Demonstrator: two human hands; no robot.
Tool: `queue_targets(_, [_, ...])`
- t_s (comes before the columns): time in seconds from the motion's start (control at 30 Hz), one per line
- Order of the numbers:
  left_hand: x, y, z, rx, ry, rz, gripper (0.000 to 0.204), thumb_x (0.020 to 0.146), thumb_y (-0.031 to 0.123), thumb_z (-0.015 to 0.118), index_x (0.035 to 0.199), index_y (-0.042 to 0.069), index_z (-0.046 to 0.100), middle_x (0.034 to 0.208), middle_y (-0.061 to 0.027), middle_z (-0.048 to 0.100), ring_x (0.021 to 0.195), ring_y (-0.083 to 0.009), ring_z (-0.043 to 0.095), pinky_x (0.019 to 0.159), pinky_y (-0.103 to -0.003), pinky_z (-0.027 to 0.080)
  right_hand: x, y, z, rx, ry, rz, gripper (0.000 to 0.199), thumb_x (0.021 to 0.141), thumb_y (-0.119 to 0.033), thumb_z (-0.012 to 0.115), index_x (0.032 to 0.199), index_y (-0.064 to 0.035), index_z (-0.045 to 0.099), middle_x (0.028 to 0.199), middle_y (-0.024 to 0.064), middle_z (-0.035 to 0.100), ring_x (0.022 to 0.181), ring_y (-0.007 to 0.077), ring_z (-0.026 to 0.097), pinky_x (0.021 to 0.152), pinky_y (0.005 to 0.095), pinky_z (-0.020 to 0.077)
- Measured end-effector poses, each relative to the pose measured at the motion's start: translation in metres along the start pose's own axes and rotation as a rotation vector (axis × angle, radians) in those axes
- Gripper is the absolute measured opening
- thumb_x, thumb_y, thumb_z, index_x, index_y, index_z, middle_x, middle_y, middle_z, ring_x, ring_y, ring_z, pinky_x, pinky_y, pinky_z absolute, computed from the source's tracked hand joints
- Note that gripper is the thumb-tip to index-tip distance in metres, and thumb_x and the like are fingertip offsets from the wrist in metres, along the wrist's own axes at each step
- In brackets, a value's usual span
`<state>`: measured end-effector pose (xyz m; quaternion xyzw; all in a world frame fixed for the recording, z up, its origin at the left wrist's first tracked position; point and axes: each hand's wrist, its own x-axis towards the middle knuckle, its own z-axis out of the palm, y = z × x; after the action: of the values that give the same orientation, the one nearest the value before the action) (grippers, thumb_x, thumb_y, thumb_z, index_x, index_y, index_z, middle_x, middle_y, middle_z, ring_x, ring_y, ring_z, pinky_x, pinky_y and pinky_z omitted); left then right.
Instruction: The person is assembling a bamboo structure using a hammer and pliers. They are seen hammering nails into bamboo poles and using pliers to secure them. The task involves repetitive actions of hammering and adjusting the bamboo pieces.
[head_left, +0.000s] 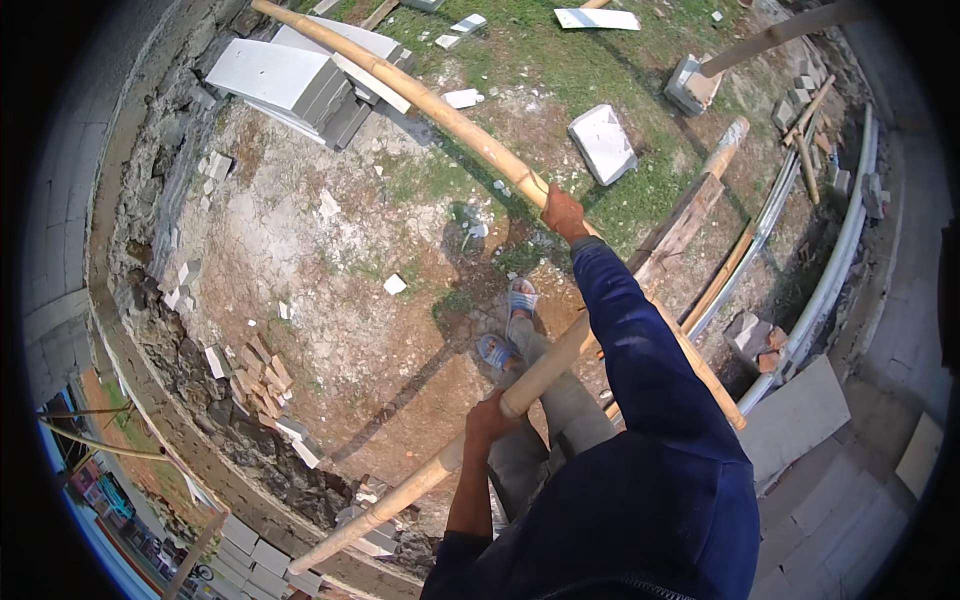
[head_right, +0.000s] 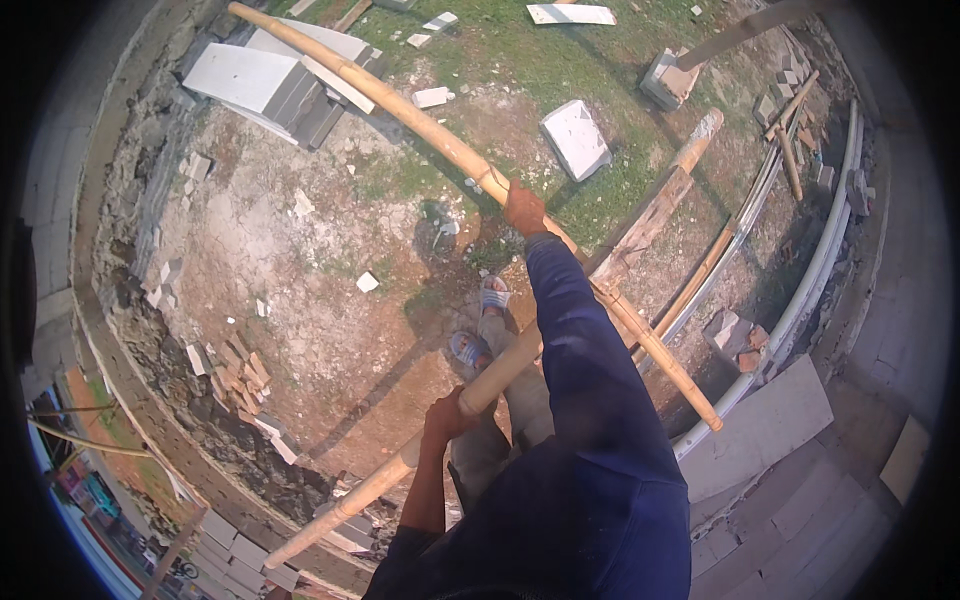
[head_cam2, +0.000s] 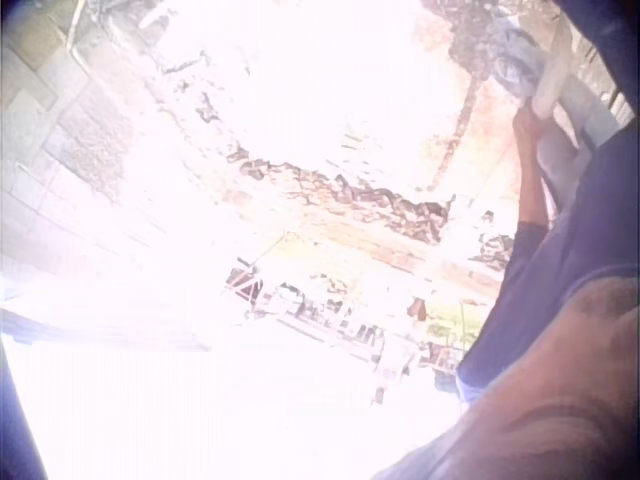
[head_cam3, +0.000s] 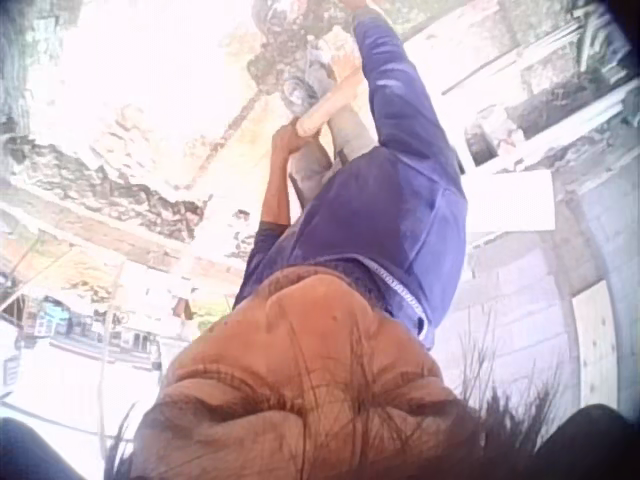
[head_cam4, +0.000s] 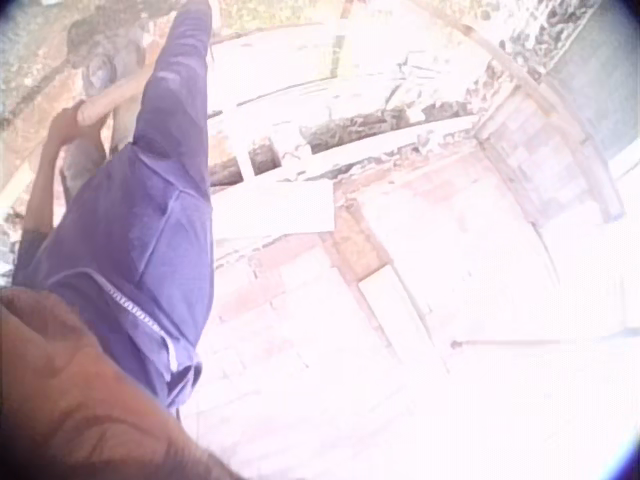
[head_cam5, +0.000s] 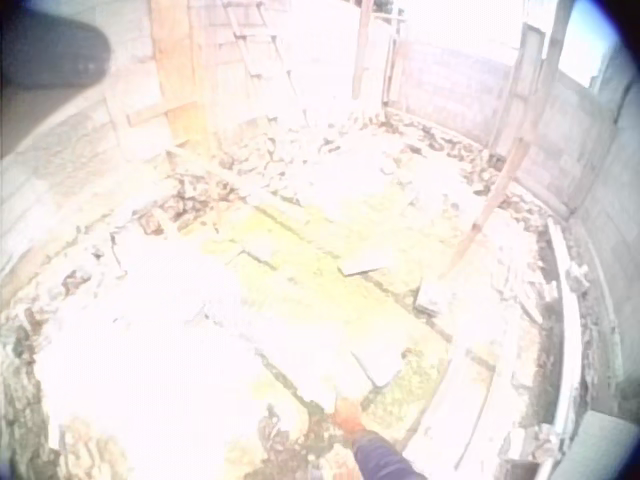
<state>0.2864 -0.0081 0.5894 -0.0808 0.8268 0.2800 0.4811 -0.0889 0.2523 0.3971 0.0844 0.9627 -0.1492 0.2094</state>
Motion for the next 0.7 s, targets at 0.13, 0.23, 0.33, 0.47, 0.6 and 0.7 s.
queue_targets(0.13, [0.014, -0.038, 0.03, 0.012, -0.006, -0.052, 0.085, 0.064, 0.047, 0.091, 0.137, 0.016, 0.061, 0.105, -0.0222, 0.078, 0.101, -0.043, 0.075, 0.087, -0.054, 0.06, -0.008, 0.009, 0.041, 0.013, 0.044, 0.007, 0.037, 0.089, -0.015, 0.073, 0.12, -0.0069, 0.055, 0.102, 0.0238, 0.076, 0.097, 0.0425, 0.076, 0.083, 0.0553, 0.0589])
queue_targets(0.23, [0.038, -0.065, 0.047, 0.006, -0.004, -0.041, 0.079, 0.067, 0.048, 0.09, 0.133, 0.015, 0.062, 0.103, -0.0227, 0.078, 0.1, -0.043, 0.075, 0.085, -0.055, 0.061, 0.009, 0.007, 0.059, -0.025, 0.088, 0.034, 0.033, 0.091, -0.013, 0.072, 0.119, -0.0083, 0.056, 0.105, 0.0225, 0.075, 0.099, 0.0411, 0.076, 0.083, 0.0541, 0.0586])
queue_targets(0.33, [0.058, -0.09, 0.074, -0.013, 0.009, -0.067, 0.073, 0.07, 0.049, 0.089, 0.129, 0.016, 0.063, 0.103, -0.0225, 0.078, 0.098, -0.0438, 0.076, 0.084, -0.057, 0.061, 0.022, 0.004, 0.103, -0.059, 0.082, 0.037, 0.036, 0.092, -0.015, 0.072, 0.123, -0.0097, 0.055, 0.114, 0.0204, 0.072, 0.108, 0.0395, 0.073, 0.089, 0.0529, 0.0576])
queue_targets(0.47, [0.102, -0.107, 0.126, -0.034, 0.023, -0.116, 0.07, 0.07, 0.046, 0.089, 0.127, 0.016, 0.063, 0.102, -0.0211, 0.078, 0.097, -0.0441, 0.075, 0.083, -0.057, 0.06, 0.043, 0.027, 0.158, -0.012, 0.056, -0.057, 0.053, 0.092, -0.027, 0.079, 0.129, -0.0082, 0.046, 0.117, 0.0246, 0.069, 0.106, 0.0453, 0.071, 0.089, 0.0544, 0.0583])
queue_targets(0.6, [0.154, -0.128, 0.163, -0.076, 0.018, -0.126, 0.07, 0.07, 0.043, 0.089, 0.129, 0.016, 0.061, 0.106, -0.0206, 0.077, 0.1, -0.0431, 0.075, 0.085, -0.056, 0.06, 0.053, 0.045, 0.193, -0.121, -0.023, -0.049, 0.04, 0.098, -0.016, 0.066, 0.135, -0.0067, 0.053, 0.116, 0.0225, 0.072, 0.107, 0.0407, 0.073, 0.091, 0.05, 0.0585])
queue_targets(0.7, [0.175, -0.136, 0.194, -0.082, 0.083, -0.139, 0.07, 0.071, 0.04, 0.089, 0.129, 0.015, 0.06, 0.107, -0.0203, 0.077, 0.1, -0.0427, 0.074, 0.086, -0.055, 0.06, 0.06, 0.052, 0.191, -0.183, -0.045, -0.229, 0.031, 0.101, -0.019, 0.063, 0.129, -0.0051, 0.061, 0.111, 0.021, 0.076, 0.103, 0.0394, 0.075, 0.088, 0.0479, 0.0597])
